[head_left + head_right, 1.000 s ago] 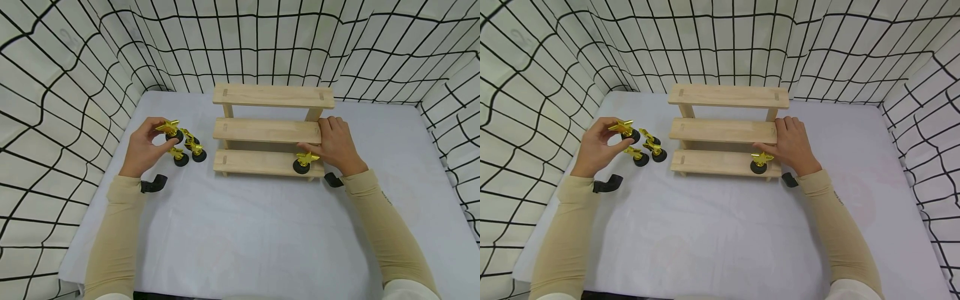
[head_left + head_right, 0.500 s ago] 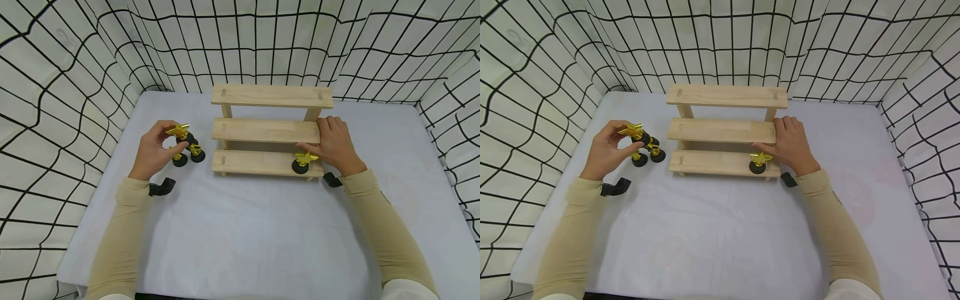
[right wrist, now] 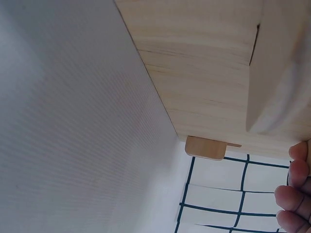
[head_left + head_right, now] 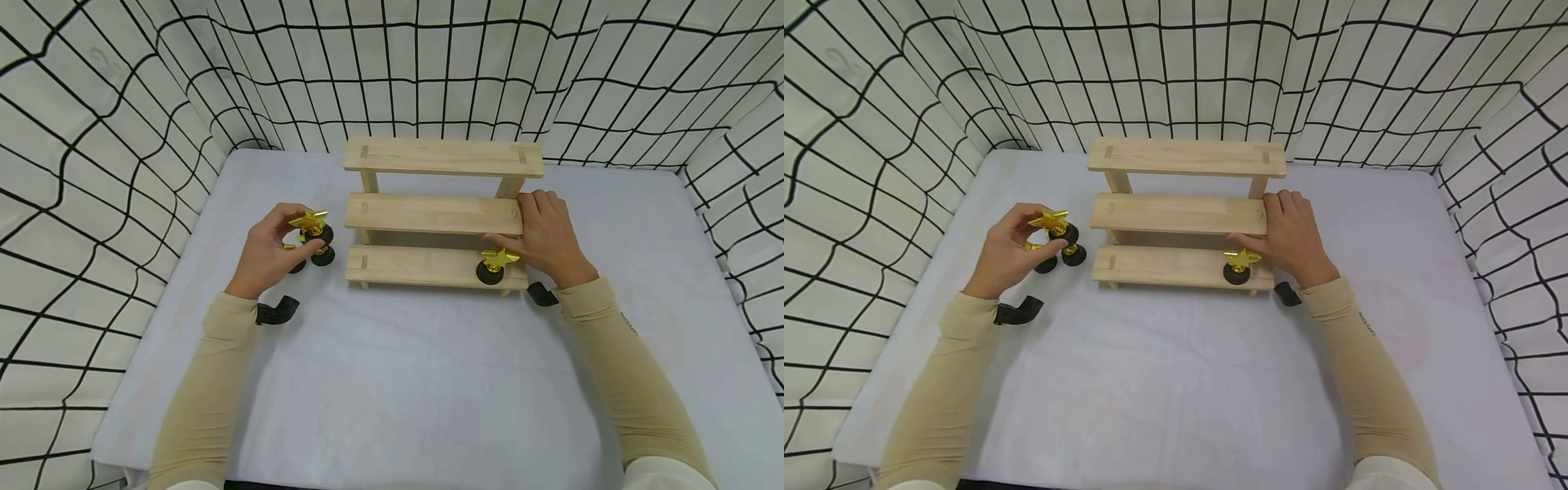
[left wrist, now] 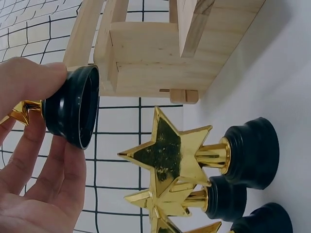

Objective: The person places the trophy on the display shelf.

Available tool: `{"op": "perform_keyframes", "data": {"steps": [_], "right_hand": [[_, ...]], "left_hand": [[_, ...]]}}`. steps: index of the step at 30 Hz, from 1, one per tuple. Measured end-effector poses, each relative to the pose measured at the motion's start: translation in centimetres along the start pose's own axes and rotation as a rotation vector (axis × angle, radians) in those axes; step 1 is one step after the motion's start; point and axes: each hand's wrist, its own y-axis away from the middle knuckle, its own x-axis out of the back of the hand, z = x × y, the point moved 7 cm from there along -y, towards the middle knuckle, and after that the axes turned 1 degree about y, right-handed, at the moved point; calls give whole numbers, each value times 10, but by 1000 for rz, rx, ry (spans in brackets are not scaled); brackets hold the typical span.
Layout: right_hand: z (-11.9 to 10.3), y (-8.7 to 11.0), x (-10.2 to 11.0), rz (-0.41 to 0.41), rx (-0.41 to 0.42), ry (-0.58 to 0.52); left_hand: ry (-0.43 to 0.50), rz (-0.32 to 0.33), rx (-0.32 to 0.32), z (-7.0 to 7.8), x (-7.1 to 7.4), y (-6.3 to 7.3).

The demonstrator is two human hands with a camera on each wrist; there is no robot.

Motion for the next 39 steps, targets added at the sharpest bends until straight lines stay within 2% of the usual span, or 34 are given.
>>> {"op": "perform_keyframes", "data": {"steps": [14, 22, 39], "right_hand": [[0, 0, -2, -10, -21, -1], [0, 1, 0, 11, -6, -8], [1, 0, -2, 14, -5, -11]], "left_hand": [[25, -38, -17, -3, -18, 4], [1, -75, 18, -5, -28, 5], [10, -108, 15, -6, -47, 7]]}}
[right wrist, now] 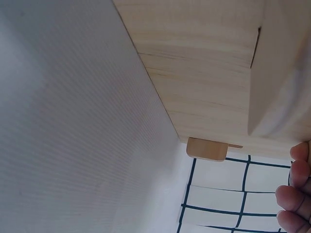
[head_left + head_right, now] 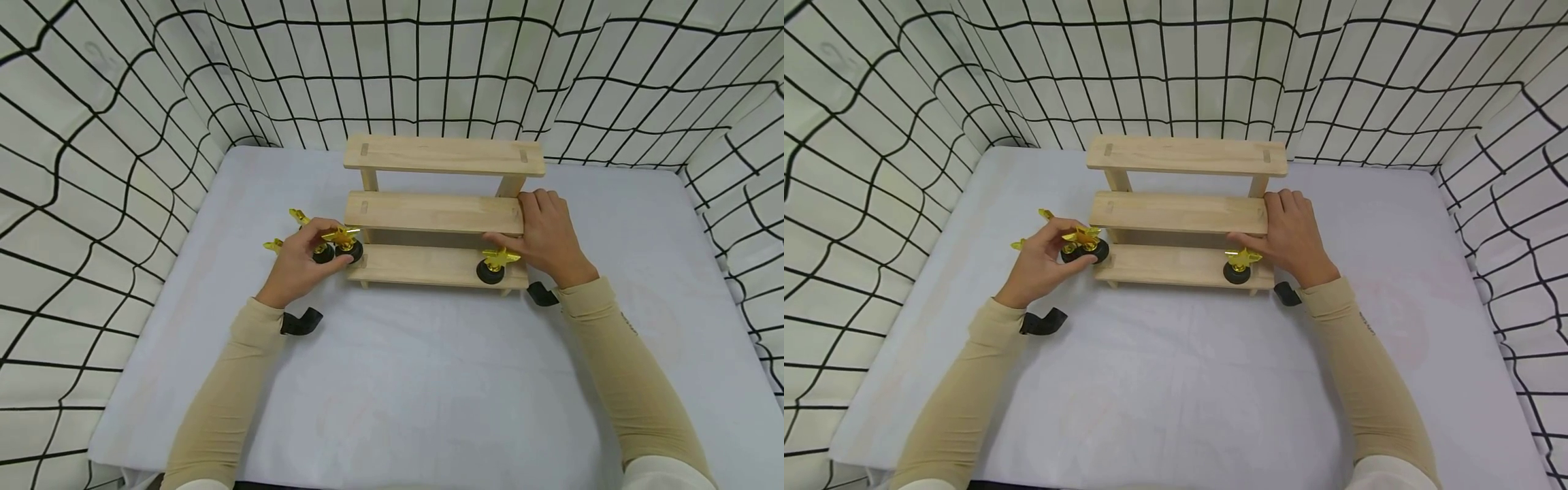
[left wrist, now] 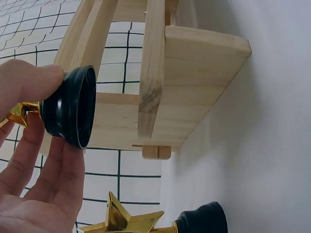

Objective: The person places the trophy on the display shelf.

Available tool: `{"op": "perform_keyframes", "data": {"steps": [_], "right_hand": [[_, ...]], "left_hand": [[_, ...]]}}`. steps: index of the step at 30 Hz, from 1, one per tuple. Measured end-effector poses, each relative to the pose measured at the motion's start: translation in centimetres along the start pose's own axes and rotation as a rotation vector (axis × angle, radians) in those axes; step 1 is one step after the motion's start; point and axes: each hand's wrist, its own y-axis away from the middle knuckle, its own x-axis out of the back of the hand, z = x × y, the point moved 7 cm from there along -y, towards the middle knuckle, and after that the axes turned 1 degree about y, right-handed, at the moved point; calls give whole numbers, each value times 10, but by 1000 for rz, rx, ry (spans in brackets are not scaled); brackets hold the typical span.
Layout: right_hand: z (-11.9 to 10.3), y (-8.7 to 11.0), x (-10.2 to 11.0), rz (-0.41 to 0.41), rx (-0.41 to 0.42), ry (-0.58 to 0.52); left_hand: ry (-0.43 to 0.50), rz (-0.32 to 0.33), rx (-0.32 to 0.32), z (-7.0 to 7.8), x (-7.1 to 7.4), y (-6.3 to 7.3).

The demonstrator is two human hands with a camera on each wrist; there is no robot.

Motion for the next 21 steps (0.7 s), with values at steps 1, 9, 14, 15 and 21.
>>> {"op": "perform_keyframes", "data": {"steps": [1, 9, 14, 15, 21], "right_hand": [[0, 0, 0, -1, -2, 0], [0, 0, 0, -11, -14, 1], [0, 0, -1, -7, -12, 5], [1, 0, -1, -7, -13, 6], [1, 1, -1, -16, -26, 10]], "left_hand": [[7, 1, -4, 0, -1, 0], [19, -18, 2, 1, -9, -1], [7, -40, -18, 1, -15, -2], [9, -46, -25, 1, -17, -2], [49, -69, -58, 3, -26, -3]]}}
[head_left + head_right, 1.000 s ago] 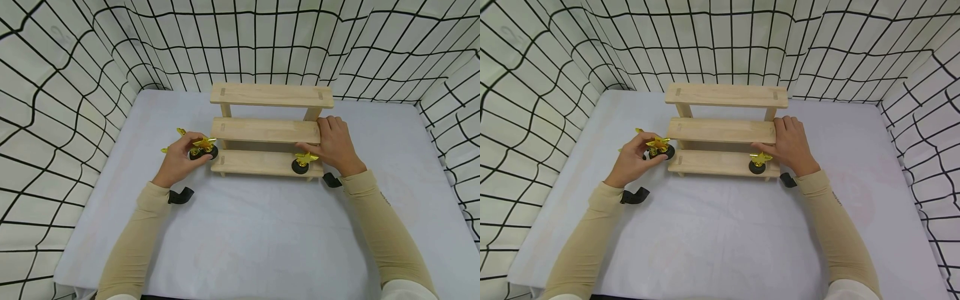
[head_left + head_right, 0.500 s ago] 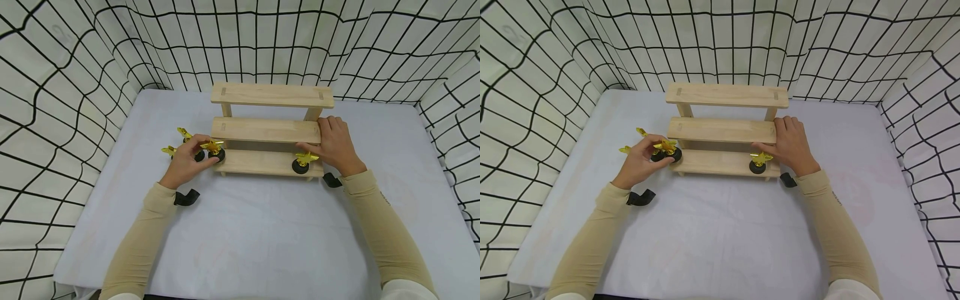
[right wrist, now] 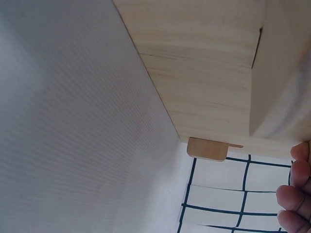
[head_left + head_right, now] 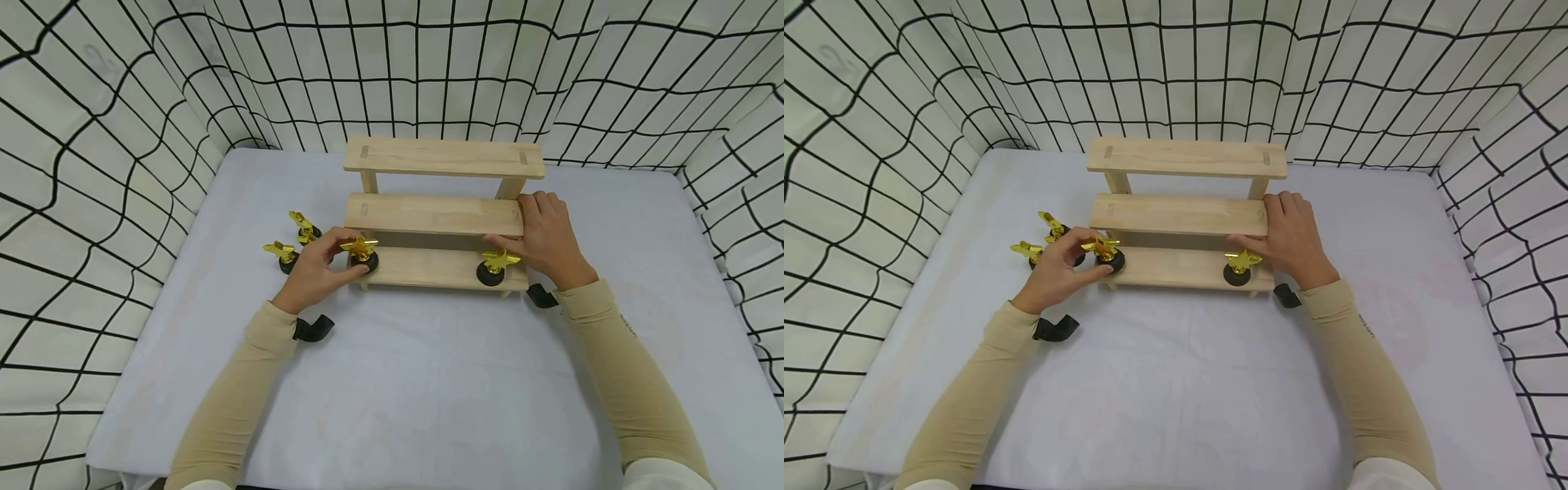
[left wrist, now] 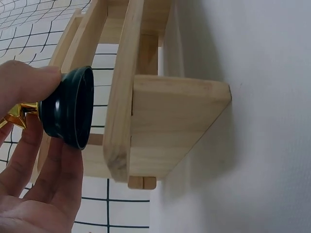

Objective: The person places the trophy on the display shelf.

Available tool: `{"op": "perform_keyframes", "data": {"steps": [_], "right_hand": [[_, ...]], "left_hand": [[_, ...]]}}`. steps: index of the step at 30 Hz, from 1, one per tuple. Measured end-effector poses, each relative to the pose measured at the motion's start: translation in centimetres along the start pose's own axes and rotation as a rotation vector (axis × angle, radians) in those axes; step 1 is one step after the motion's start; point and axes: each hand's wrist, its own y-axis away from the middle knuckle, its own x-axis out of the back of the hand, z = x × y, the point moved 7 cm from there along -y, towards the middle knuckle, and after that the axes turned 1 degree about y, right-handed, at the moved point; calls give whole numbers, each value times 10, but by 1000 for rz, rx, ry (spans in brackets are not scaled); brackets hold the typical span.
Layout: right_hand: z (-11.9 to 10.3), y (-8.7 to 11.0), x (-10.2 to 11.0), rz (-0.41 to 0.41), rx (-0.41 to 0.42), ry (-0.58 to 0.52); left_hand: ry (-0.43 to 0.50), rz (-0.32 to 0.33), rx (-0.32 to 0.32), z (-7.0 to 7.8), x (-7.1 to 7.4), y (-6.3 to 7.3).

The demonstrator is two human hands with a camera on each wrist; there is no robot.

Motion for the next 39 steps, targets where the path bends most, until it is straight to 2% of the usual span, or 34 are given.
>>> {"op": "perform_keyframes", "data": {"steps": [5, 12, 20, 39], "right_hand": [[0, 1, 0, -5, -5, -4], [0, 1, -1, 5, -2, -7], [0, 1, -1, 12, 3, -14], [2, 1, -2, 14, -4, -15]], "left_hand": [[25, -16, -2, -1, -7, -2], [-8, -48, 47, -6, -16, -2], [-26, -68, 24, -5, -24, -3], [-77, -104, 23, -4, -35, -8]]}}
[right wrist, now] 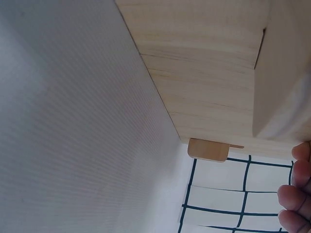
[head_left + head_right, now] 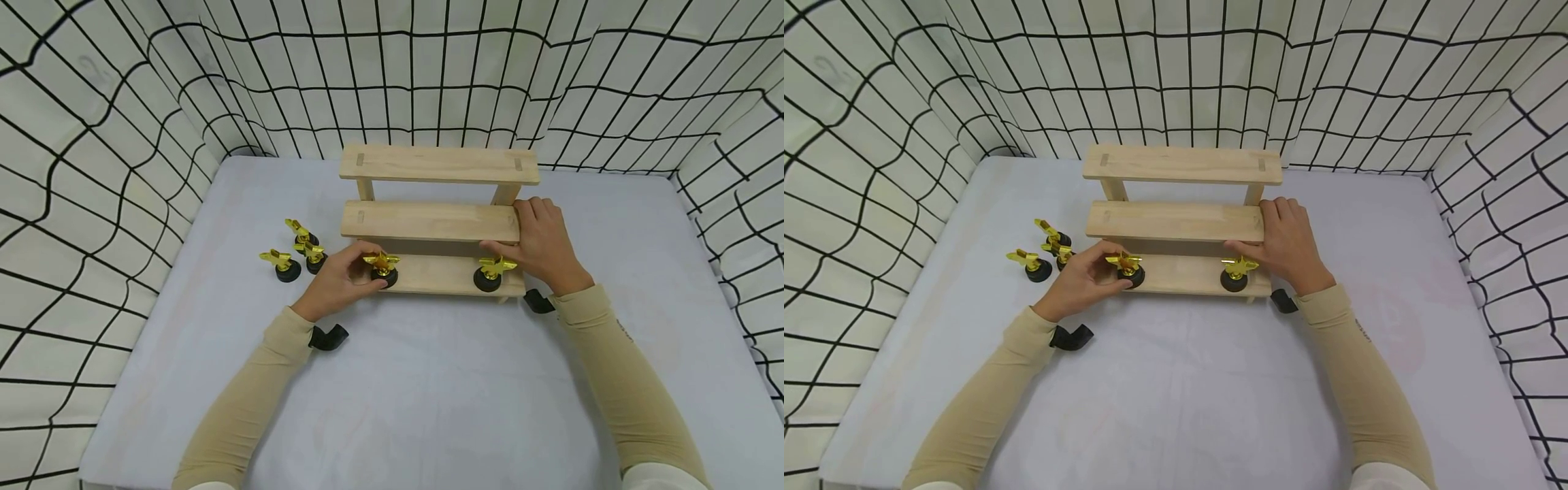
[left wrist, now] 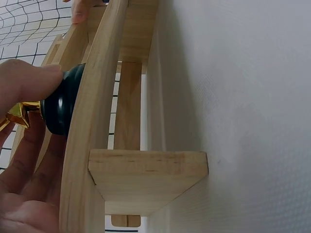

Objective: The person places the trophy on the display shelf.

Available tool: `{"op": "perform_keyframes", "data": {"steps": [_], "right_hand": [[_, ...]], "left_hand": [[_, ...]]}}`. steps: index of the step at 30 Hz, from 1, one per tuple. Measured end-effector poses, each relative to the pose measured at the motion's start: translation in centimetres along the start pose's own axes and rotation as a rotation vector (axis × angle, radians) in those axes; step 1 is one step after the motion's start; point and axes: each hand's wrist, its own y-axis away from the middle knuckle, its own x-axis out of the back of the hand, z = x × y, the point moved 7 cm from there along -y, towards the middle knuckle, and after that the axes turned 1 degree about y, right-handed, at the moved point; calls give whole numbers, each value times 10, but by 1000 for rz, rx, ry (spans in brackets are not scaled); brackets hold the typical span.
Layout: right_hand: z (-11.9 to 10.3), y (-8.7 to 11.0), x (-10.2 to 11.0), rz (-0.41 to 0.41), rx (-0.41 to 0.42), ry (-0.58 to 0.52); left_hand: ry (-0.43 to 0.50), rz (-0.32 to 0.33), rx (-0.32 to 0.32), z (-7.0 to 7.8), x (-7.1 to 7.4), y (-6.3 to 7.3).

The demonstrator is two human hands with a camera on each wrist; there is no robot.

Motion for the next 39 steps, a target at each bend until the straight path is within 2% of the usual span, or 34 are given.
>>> {"op": "perform_keyframes", "data": {"steps": [11, 23, 33, 39], "right_hand": [[-1, 0, 1, 18, 14, -1], [-3, 0, 2, 3, 3, 0], [-3, 1, 2, 1, -2, -8], [-3, 0, 2, 11, 9, -4]], "left_hand": [[3, -14, 6, 0, -1, -2], [-12, -20, 7, 3, 1, -2], [11, 16, 41, 3, 17, 3], [-7, 43, 13, 3, 28, 6]]}}
